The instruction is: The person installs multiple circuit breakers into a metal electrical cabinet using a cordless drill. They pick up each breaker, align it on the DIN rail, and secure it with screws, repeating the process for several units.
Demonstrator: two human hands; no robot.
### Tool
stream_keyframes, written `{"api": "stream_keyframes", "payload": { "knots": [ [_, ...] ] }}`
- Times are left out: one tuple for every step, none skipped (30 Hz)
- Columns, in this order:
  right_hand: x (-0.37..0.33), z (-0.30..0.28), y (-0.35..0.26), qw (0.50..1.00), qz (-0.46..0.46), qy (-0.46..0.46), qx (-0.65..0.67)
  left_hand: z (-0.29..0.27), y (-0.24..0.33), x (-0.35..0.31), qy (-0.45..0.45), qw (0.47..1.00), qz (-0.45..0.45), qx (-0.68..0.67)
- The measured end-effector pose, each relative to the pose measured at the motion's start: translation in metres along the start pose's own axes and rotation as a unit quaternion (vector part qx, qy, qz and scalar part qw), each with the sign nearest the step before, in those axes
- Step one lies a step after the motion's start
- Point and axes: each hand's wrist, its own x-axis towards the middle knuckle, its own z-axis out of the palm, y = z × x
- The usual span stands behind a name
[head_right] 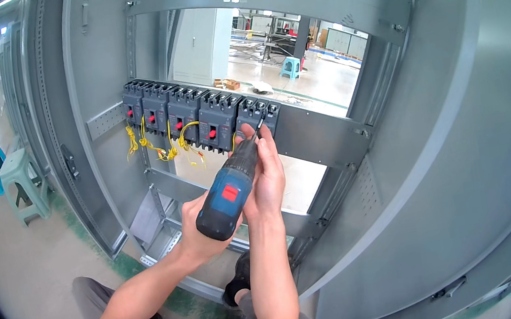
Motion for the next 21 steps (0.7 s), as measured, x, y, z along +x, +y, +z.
{"api": "stream_keyframes", "payload": {
  "knots": [
    [-0.001,-0.001,0.001,1.000,-0.003,0.001,-0.004,0.000,-0.008,-0.003,-0.003,1.000,0.023,0.012],
    [0.000,-0.002,0.002,1.000,-0.007,-0.009,-0.017,-0.001,-0.019,-0.005,-0.005,0.999,0.048,0.025],
    [0.001,-0.004,0.005,0.999,-0.011,-0.018,-0.029,0.000,-0.030,-0.007,-0.007,0.997,0.074,0.037],
    [0.002,-0.005,0.010,0.999,-0.012,-0.029,-0.042,0.001,-0.042,-0.011,0.000,0.997,0.075,0.035],
    [0.001,-0.006,0.016,0.999,-0.015,-0.023,-0.042,0.002,-0.053,-0.017,0.007,0.996,0.077,0.033],
    [0.001,-0.007,0.014,0.998,-0.014,-0.022,-0.059,0.007,-0.061,-0.019,0.015,0.996,0.081,0.024],
    [0.000,-0.008,0.011,0.997,-0.014,-0.021,-0.075,0.010,-0.066,-0.020,0.011,0.996,0.082,0.020],
    [0.000,-0.010,0.010,0.995,-0.012,-0.021,-0.092,0.013,-0.067,-0.020,0.010,0.997,0.073,0.031],
    [0.000,-0.012,0.008,0.993,-0.014,-0.016,-0.118,0.015,-0.068,-0.021,0.009,0.997,0.063,0.043],
    [-0.001,-0.013,0.006,0.992,-0.007,-0.022,-0.127,0.017,-0.069,-0.022,0.008,0.997,0.054,0.054],
    [-0.002,-0.013,0.004,0.990,0.000,-0.028,-0.136,0.016,-0.069,-0.022,-0.002,0.995,0.072,0.070],
    [-0.004,-0.012,0.002,0.989,0.007,-0.035,-0.144,0.019,-0.064,-0.023,0.010,0.997,0.067,0.048],
    [-0.007,-0.009,-0.001,0.987,0.004,-0.039,-0.157,0.024,-0.055,-0.024,0.021,0.997,0.062,0.027],
    [-0.011,-0.006,-0.004,0.984,0.015,-0.044,-0.173,0.028,-0.044,-0.026,0.032,0.998,0.053,0.005],
    [-0.016,-0.002,-0.007,0.981,0.027,-0.050,-0.186,0.029,-0.035,-0.029,0.032,0.998,0.030,-0.044],
    [-0.020,0.004,-0.009,0.978,0.039,-0.057,-0.198,0.031,-0.022,-0.025,0.052,0.994,-0.036,-0.089],
    [-0.024,0.008,-0.011,0.972,0.060,-0.068,-0.219,0.033,-0.007,-0.021,0.069,0.983,-0.105,-0.132],
    [-0.028,0.010,-0.012,0.968,0.053,-0.085,-0.232,0.033,0.005,-0.017,0.087,0.965,-0.172,-0.176],
    [-0.032,0.011,-0.013,0.963,0.046,-0.104,-0.245,0.029,0.012,-0.014,0.092,0.969,-0.168,-0.154],
    [-0.037,0.011,-0.017,0.957,0.036,-0.117,-0.263,0.025,0.019,-0.008,0.063,0.977,-0.155,-0.129],
    [-0.046,0.018,-0.020,0.960,0.016,-0.096,-0.262,0.018,0.024,-0.004,0.034,0.983,-0.145,-0.103]
  ]
}}
